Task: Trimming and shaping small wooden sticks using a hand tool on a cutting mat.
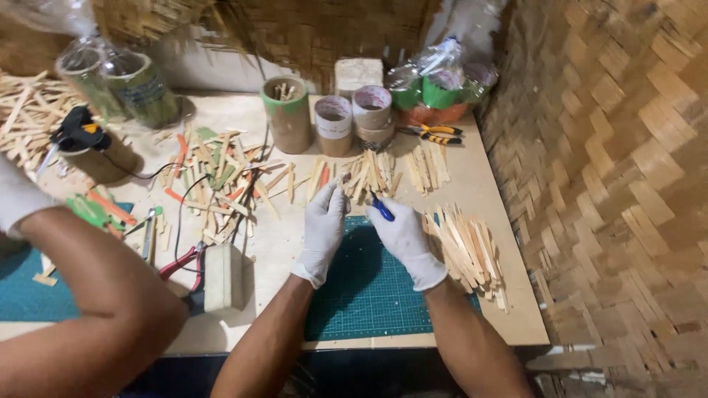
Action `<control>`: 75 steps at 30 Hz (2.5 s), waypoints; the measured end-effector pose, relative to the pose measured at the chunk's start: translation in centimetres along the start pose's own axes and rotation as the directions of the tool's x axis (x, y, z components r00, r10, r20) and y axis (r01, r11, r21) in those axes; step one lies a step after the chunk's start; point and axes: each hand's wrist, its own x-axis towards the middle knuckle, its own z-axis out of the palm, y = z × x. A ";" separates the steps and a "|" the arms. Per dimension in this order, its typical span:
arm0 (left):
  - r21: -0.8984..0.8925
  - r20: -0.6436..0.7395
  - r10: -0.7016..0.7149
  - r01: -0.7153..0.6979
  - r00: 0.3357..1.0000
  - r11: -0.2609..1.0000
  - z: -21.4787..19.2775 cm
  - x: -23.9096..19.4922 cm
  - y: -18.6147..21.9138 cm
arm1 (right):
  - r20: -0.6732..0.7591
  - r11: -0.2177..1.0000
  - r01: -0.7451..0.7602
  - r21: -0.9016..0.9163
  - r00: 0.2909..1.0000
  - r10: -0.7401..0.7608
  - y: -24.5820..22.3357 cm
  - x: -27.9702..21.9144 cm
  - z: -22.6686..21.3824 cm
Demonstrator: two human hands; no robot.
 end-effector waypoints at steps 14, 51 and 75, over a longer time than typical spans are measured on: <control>0.365 0.040 -0.086 0.065 0.996 0.929 1.3 -1.7 -1.0 | -0.033 0.965 0.189 -0.181 0.980 -0.198 0.0 -0.5 -0.5; 0.409 -0.011 -0.352 0.325 0.936 0.852 1.1 -1.1 -1.2 | 0.112 0.907 0.142 -0.397 0.988 -0.105 -0.3 -0.9 -1.2; 0.349 0.019 -0.334 0.307 0.942 0.885 1.5 -1.8 -0.3 | 0.031 0.823 0.057 -0.565 0.998 -0.048 1.3 -0.1 0.4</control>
